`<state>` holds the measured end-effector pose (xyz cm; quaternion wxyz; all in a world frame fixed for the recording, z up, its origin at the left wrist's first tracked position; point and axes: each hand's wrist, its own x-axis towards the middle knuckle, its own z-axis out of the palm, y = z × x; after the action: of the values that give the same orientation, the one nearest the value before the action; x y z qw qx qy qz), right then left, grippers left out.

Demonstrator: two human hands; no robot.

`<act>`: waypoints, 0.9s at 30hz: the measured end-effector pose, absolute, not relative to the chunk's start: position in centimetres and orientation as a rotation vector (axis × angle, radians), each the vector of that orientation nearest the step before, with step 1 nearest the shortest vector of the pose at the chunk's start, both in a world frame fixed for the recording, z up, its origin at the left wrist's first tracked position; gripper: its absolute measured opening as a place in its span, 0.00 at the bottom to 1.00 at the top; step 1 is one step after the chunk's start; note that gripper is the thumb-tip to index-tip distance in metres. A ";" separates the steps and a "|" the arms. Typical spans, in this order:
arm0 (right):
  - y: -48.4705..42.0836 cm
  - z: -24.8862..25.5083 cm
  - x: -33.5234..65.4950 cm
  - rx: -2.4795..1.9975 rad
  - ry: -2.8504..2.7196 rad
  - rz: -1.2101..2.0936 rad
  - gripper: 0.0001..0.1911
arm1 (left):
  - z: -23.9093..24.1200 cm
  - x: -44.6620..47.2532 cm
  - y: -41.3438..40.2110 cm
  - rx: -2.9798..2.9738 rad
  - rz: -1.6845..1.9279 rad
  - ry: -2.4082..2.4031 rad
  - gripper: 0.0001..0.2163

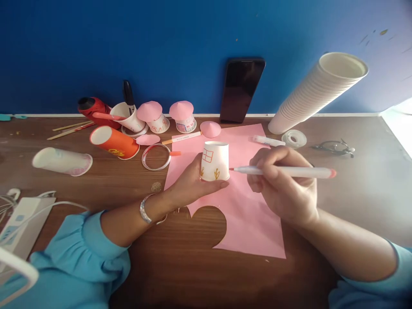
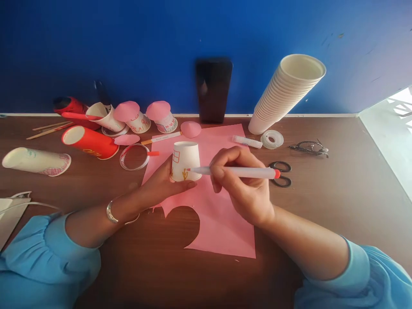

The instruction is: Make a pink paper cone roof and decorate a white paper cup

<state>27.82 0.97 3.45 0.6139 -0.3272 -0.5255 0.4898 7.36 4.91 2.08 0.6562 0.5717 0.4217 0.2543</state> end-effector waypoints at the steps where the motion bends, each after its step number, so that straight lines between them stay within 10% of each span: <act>1: 0.8 3.2 27.8 -0.777 -1.266 1.115 0.04 | 2.0 7.3 5.0 1.301 0.579 0.943 0.22; 12: -0.1 2.6 27.5 -0.766 -2.000 0.236 0.11 | 0.8 7.2 5.0 1.410 0.600 1.052 0.27; 27: 0.6 2.0 27.5 -0.811 -2.035 0.150 0.06 | 1.0 7.2 5.1 1.510 0.589 1.048 0.27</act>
<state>27.51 0.63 1.97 0.4554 -0.3290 -0.8250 0.0609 7.17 5.09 1.02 0.5692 0.6432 0.4465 0.2509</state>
